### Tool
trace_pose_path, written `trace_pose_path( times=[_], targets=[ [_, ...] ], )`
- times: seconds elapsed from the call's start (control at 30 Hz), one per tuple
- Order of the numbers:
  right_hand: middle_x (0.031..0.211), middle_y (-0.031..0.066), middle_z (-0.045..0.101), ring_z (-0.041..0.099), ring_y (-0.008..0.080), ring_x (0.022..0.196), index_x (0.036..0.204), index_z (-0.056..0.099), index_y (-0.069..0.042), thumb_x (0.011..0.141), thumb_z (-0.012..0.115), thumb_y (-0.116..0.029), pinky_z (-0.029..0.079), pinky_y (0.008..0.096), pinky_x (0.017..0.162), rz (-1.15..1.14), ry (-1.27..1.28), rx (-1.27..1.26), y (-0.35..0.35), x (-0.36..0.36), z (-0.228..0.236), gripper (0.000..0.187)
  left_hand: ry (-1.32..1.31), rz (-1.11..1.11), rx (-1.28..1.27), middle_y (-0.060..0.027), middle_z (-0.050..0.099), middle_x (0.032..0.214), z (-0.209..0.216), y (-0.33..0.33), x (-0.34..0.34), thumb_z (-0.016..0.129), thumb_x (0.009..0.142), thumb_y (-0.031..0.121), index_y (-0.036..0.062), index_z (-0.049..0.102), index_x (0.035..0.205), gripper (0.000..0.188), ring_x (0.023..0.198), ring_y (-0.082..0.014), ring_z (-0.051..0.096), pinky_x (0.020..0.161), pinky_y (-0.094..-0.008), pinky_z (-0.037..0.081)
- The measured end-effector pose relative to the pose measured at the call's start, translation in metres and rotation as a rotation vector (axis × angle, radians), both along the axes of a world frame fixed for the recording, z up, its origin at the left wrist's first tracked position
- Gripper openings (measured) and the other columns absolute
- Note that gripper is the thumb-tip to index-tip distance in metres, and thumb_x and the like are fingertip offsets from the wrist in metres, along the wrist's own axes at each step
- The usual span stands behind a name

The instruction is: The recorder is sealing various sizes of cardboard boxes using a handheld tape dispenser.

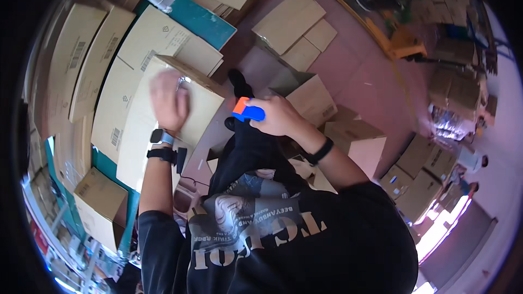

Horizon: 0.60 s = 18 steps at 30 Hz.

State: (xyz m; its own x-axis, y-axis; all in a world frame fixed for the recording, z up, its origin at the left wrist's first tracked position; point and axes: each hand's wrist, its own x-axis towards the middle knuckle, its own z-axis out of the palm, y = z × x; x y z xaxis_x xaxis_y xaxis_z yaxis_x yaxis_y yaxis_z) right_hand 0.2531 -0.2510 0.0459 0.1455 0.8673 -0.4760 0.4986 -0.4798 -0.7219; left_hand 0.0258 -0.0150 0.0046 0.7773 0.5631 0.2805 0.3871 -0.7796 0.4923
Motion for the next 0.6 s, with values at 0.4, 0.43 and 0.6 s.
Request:
trace_pose_path(
  times=[0.4,0.43,0.6],
  targets=[
    [0.098,0.0117,0.074,0.071,0.0332,0.095,0.104,0.074,-0.012,0.073,0.073,-0.023,0.059,0.0451,0.079,0.423,-0.547,-0.476,0.012,-0.068,-0.108,0.033,0.243,-0.132,0.077,-0.0128,0.068,0.099,-0.012,-0.074,0.061,0.067,0.081,0.021,0.0033,0.066,0.110,0.034,0.100,-0.0312,0.062,0.104,-0.0456,0.042],
    [0.097,0.0124,0.074,0.071,0.0337,0.095,0.104,0.074,-0.012,0.074,0.073,-0.023,0.058,0.0447,0.080,0.291,-0.449,-0.463,-0.005,-0.063,-0.113,0.033,0.235,-0.136,0.093,-0.0128,0.068,0.099,-0.011,-0.066,0.069,0.067,0.081,0.021,0.0033,0.066,0.110,0.034,0.100,-0.0312,0.062,0.104,-0.0456,0.042],
    [0.103,0.0175,0.071,0.069,0.0359,0.100,0.109,0.071,-0.013,0.073,0.076,-0.027,0.054,0.0443,0.086,-0.068,-0.168,-0.362,-0.067,-0.010,-0.101,0.039,0.406,0.170,0.014,-0.0140,0.069,0.107,-0.007,-0.068,0.079,0.067,0.078,0.015,0.0031,0.065,0.116,0.040,0.106,-0.0325,0.062,0.105,-0.0435,0.041]
  ],
)
